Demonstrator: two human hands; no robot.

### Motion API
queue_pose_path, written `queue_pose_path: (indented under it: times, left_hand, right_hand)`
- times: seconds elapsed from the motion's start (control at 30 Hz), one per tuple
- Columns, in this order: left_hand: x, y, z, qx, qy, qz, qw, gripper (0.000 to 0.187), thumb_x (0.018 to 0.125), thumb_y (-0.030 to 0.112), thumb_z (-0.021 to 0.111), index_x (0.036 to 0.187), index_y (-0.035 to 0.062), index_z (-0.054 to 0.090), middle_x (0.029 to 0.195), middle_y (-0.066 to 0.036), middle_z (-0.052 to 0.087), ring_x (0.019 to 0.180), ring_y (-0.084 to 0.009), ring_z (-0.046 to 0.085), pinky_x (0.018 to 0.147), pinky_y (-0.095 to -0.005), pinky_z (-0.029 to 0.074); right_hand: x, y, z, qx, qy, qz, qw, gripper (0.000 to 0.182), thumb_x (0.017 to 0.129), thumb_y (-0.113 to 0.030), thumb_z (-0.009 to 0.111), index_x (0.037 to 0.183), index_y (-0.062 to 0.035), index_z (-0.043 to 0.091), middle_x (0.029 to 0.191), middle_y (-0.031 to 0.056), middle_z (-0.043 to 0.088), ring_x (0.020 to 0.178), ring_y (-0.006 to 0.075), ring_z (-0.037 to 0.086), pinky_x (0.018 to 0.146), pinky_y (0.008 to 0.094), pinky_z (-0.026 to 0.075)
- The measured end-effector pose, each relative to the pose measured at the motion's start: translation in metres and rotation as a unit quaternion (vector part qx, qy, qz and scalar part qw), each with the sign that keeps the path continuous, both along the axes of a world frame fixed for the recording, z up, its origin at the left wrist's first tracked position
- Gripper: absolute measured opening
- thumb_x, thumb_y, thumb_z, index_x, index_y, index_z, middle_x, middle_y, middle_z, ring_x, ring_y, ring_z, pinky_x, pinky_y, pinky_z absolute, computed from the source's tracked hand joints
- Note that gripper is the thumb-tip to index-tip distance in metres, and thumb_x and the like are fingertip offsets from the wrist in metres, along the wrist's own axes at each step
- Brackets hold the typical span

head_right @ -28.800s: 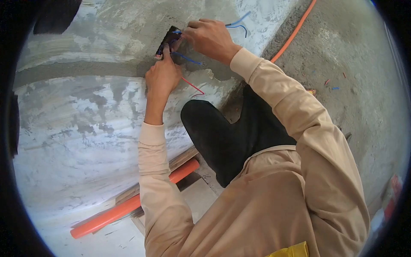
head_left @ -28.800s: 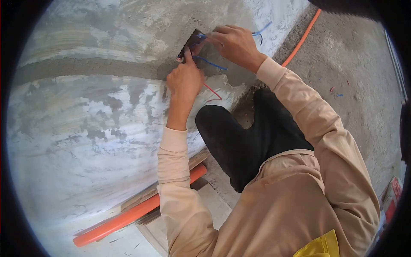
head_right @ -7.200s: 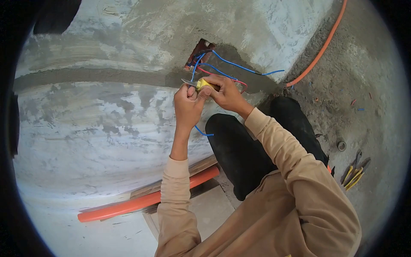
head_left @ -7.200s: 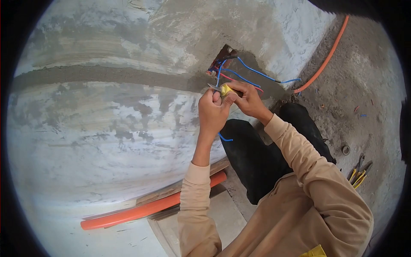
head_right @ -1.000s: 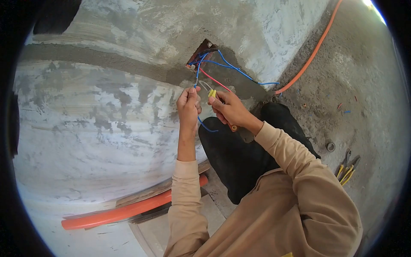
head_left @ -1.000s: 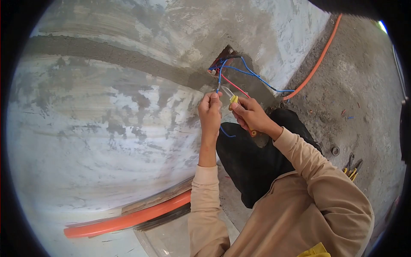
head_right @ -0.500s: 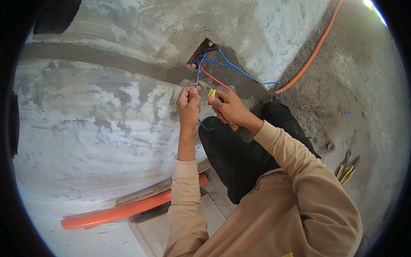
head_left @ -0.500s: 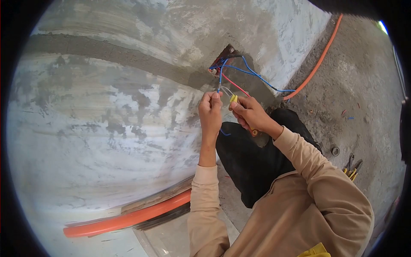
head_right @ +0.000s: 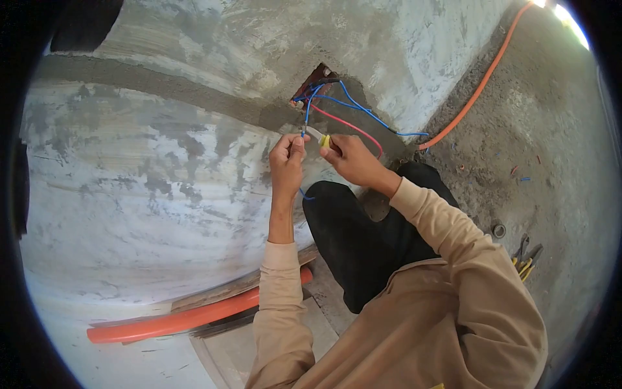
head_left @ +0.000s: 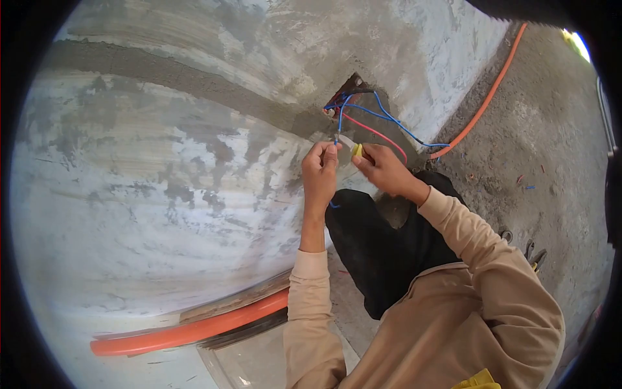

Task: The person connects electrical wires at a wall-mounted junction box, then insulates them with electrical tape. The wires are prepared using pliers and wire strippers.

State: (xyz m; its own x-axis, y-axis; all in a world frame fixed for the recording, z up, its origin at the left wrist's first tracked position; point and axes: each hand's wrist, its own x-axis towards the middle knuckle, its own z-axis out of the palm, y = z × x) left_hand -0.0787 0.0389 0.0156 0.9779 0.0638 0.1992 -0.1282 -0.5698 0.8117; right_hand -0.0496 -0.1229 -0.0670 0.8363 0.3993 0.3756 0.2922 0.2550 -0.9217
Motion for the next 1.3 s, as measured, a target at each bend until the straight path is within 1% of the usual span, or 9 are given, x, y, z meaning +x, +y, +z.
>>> queue_pose_path:
  times: [0.07,0.13,0.2,0.4,0.53,0.63,0.93,1.13,1.3]
  left_hand:
    - [0.001,-0.003,0.003,0.021,0.004,-0.006,1.000,0.023,0.099,0.021,0.053,0.094,0.0014,0.064,0.068,0.005,0.048,0.061,-0.0046,0.038,0.054,-0.0229,0.031]
    - [0.004,-0.003,0.005,0.058,0.003,-0.006,0.998,0.025,0.100,0.022,0.052,0.090,0.0015,0.063,0.068,0.004,0.047,0.062,-0.0049,0.039,0.054,-0.0238,0.032]
    - [0.006,-0.009,-0.002,0.040,-0.005,0.006,0.999,0.029,0.100,0.025,0.051,0.086,0.0012,0.061,0.066,0.003,0.047,0.062,-0.0061,0.040,0.055,-0.0253,0.034]
    - [0.005,-0.033,0.009,0.101,0.076,0.054,0.991,0.053,0.087,0.049,0.064,0.078,-0.0026,0.060,0.069,-0.014,0.060,0.062,-0.0211,0.055,0.060,-0.0375,0.043]
    - [0.010,-0.037,0.003,0.120,0.063,0.092,0.986,0.061,0.079,0.054,0.072,0.069,-0.0038,0.057,0.060,-0.013,0.053,0.055,-0.0203,0.047,0.055,-0.0390,0.040]
    - [0.012,-0.049,-0.006,0.218,-0.038,0.128,0.967,0.058,0.080,0.049,0.073,0.063,-0.0033,0.056,0.055,-0.010,0.048,0.052,-0.0166,0.042,0.051,-0.0367,0.037]
    - [-0.002,-0.020,0.004,-0.248,0.065,0.104,0.961,0.015,0.098,0.020,0.055,0.104,0.0055,0.057,0.064,0.007,0.041,0.047,-0.0002,0.032,0.042,-0.0182,0.022]
    - [-0.002,-0.014,0.024,-0.276,0.112,0.064,0.952,0.015,0.099,0.018,0.053,0.102,0.0048,0.060,0.063,0.009,0.040,0.048,0.0007,0.031,0.041,-0.0179,0.022]
    - [0.002,-0.009,0.017,-0.160,0.099,0.055,0.981,0.020,0.099,0.025,0.055,0.103,0.0064,0.060,0.061,0.009,0.040,0.045,-0.0004,0.032,0.040,-0.0194,0.024]
  right_hand:
    - [0.001,-0.023,0.022,0.211,0.383,0.340,0.833,0.030,0.101,-0.028,0.049,0.091,-0.0009,0.056,0.062,0.0003,0.047,0.044,0.0077,0.040,0.038,0.0259,0.034]
    - [0.005,-0.018,0.018,0.019,0.172,0.153,0.973,0.030,0.101,-0.028,0.049,0.091,-0.0002,0.056,0.067,0.0041,0.056,0.045,0.0105,0.049,0.038,0.0289,0.038]
    - [0.002,-0.008,0.017,-0.210,-0.159,-0.127,0.956,0.031,0.102,-0.028,0.047,0.095,0.0002,0.056,0.072,0.0064,0.060,0.047,0.0110,0.052,0.039,0.0286,0.040]
    - [0.012,-0.042,0.044,0.015,0.253,0.283,0.925,0.031,0.100,-0.028,0.050,0.095,0.0013,0.059,0.068,0.0059,0.062,0.051,0.0112,0.057,0.042,0.0287,0.045]
    - [0.021,-0.022,0.005,-0.237,-0.225,-0.097,0.940,0.023,0.091,-0.018,0.059,0.106,-0.0005,0.055,0.082,0.0176,0.067,0.060,0.0308,0.066,0.052,0.0384,0.052]
    - [-0.011,-0.029,0.022,-0.437,-0.168,-0.227,0.854,0.022,0.087,-0.016,0.062,0.101,0.0000,0.057,0.082,0.0216,0.066,0.069,0.0392,0.065,0.060,0.0459,0.051]
    - [-0.028,-0.019,0.032,-0.016,0.039,-0.180,0.983,0.029,0.085,-0.025,0.071,0.080,0.0025,0.061,0.056,0.0151,0.051,0.049,0.0247,0.044,0.050,0.0391,0.038]
    - [0.027,0.035,0.030,0.001,0.051,-0.110,0.993,0.022,0.086,-0.020,0.071,0.091,0.0021,0.067,0.062,0.0040,0.055,0.059,0.0084,0.044,0.054,0.0300,0.040]
    - [0.022,0.011,0.037,-0.139,-0.138,-0.241,0.951,0.017,0.078,-0.007,0.067,0.094,-0.0008,0.067,0.080,0.0121,0.067,0.067,0.0231,0.063,0.059,0.0372,0.048]
